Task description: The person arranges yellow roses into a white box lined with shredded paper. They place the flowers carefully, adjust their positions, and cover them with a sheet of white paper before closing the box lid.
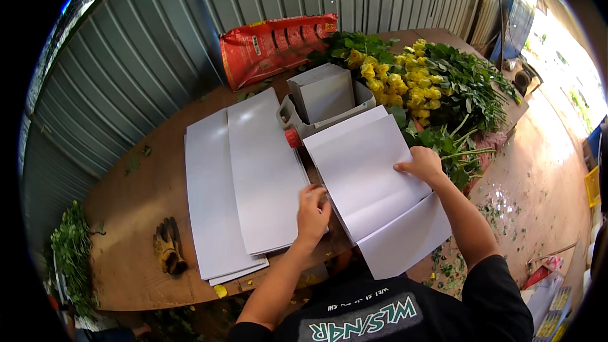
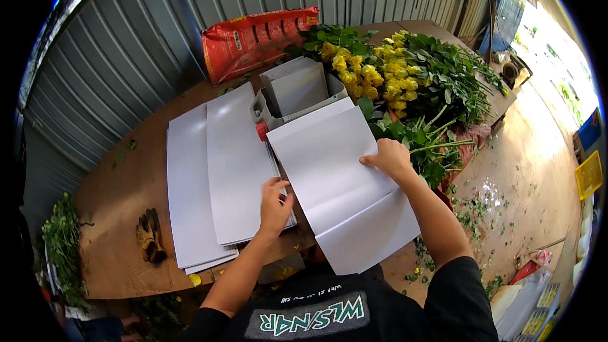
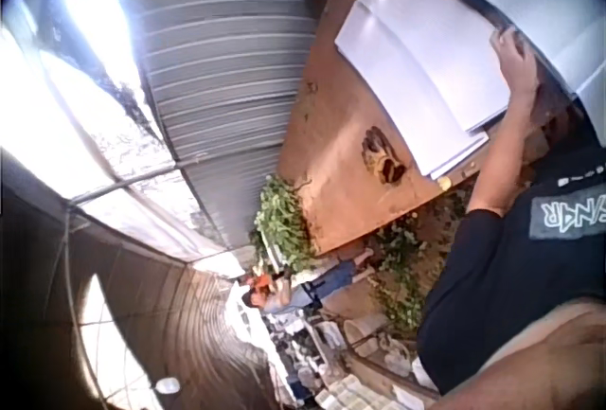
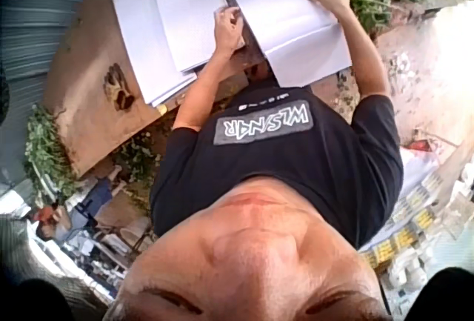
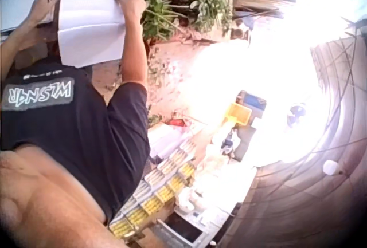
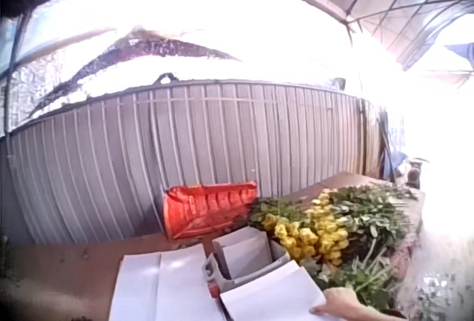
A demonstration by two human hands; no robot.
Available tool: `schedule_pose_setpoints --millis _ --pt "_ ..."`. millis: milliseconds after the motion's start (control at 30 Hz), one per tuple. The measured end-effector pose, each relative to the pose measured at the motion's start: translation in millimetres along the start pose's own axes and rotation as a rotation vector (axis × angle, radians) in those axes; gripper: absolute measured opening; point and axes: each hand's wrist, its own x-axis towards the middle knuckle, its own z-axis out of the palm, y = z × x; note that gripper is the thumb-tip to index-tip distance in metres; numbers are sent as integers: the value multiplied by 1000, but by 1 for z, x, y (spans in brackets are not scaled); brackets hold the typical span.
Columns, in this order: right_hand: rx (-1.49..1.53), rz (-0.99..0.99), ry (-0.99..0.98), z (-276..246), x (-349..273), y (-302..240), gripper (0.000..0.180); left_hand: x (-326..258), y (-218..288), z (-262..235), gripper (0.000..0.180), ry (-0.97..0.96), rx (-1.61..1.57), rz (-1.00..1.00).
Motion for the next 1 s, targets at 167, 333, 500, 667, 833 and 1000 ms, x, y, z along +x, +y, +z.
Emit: schedule_pose_setpoints --millis 167,333,500,667,833,1000 --pt "-63 -2 -48 5 5 0 48 23 75 26 40 -263 275 671" --pt "-122 12 -131 1 7 -10 50 24 81 57 71 -494 674 395" --pt "-261 4 -180 -1 10 -13 50 24 76 64 74 -491 716 291" --pt "-360 -397 -1 -25 -23 -20 47 25 85 63 73 -514 732 199" --pt "-229 -728 -618 -45 -59 -18 37 25 82 65 75 -489 722 195" --pt "-251 -891 -352 -27 -67 -14 28 26 81 65 77 -507 762 169"
